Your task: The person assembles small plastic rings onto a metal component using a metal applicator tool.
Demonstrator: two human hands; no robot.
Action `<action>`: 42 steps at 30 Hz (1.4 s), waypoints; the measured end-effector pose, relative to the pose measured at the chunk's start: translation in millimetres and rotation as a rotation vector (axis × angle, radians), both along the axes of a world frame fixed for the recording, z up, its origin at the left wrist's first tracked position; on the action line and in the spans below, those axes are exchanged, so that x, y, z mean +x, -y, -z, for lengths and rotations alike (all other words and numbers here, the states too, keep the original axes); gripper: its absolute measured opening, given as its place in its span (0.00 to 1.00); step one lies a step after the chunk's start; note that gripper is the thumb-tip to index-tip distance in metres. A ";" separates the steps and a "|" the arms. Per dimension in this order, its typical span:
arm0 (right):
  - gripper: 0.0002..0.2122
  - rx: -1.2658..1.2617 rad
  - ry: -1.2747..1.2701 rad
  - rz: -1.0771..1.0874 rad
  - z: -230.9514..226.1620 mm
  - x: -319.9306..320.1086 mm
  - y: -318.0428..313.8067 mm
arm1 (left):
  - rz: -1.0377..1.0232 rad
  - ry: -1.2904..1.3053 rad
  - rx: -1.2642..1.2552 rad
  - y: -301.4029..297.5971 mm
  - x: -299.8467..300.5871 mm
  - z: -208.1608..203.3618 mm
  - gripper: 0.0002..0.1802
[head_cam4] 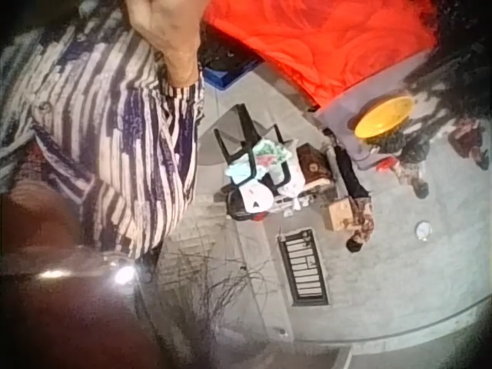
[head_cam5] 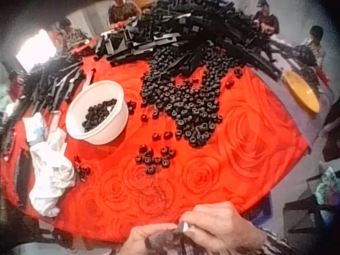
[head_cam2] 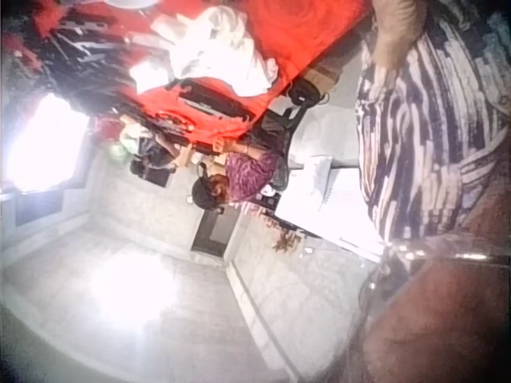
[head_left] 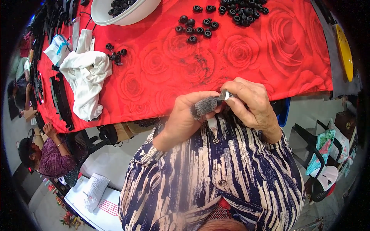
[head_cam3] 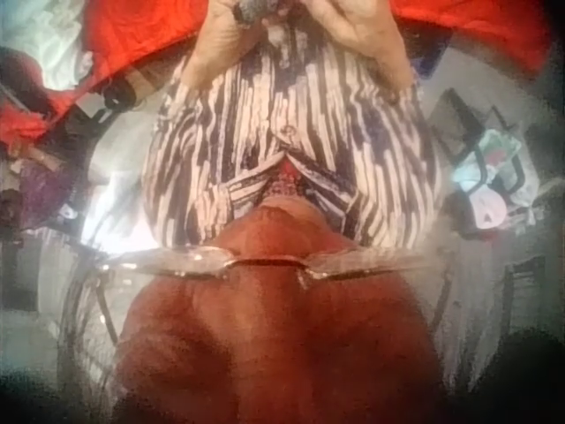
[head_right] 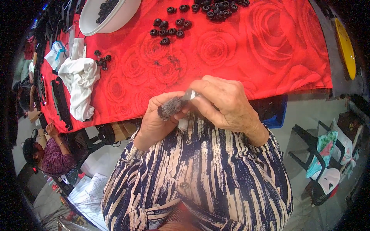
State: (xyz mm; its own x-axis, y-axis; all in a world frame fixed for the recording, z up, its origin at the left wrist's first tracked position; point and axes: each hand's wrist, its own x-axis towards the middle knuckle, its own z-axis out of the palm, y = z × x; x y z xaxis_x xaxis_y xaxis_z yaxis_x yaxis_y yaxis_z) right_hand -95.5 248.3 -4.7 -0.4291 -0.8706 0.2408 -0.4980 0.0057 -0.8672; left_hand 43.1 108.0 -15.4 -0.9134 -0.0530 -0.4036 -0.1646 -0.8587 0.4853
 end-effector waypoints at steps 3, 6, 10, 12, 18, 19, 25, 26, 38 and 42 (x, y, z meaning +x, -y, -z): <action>0.09 -0.011 -0.020 -0.033 0.4 -3.1 0.5 | -0.015 0.011 -0.028 -2.2 -1.7 -3.3 0.13; 0.09 -0.020 -0.036 -0.108 -1.2 -5.3 -1.0 | 0.020 0.030 0.113 2.7 -4.6 -1.6 0.11; 0.10 -0.072 0.066 -0.088 -6.5 -8.3 -3.6 | -0.046 0.078 -0.001 3.1 -10.2 -4.9 0.09; 0.13 -0.112 0.022 0.019 -9.0 -4.9 1.7 | -0.011 0.090 0.113 4.5 -9.0 -5.2 0.10; 0.18 -0.273 -0.372 0.009 3.6 2.4 22.5 | 0.018 0.106 0.243 4.6 -6.8 -3.9 0.07; 0.19 -0.303 -0.424 0.011 5.3 4.6 23.6 | 0.020 0.077 0.270 6.5 -5.5 2.6 0.08; 0.13 -0.372 -0.461 -0.004 5.0 7.3 16.7 | 0.091 0.101 -0.123 4.8 -0.4 -0.9 0.07; 0.11 -0.361 -0.451 -0.009 2.7 6.3 16.0 | 0.136 0.019 -0.588 7.8 1.5 -7.2 0.08; 0.06 -0.181 -0.315 0.181 13.4 -6.3 13.2 | -0.552 0.018 -1.430 181.5 -93.2 -71.1 0.17; 0.06 -0.195 -0.324 0.209 18.3 -7.1 14.7 | -0.412 -0.010 -1.429 150.4 -82.2 -59.7 0.12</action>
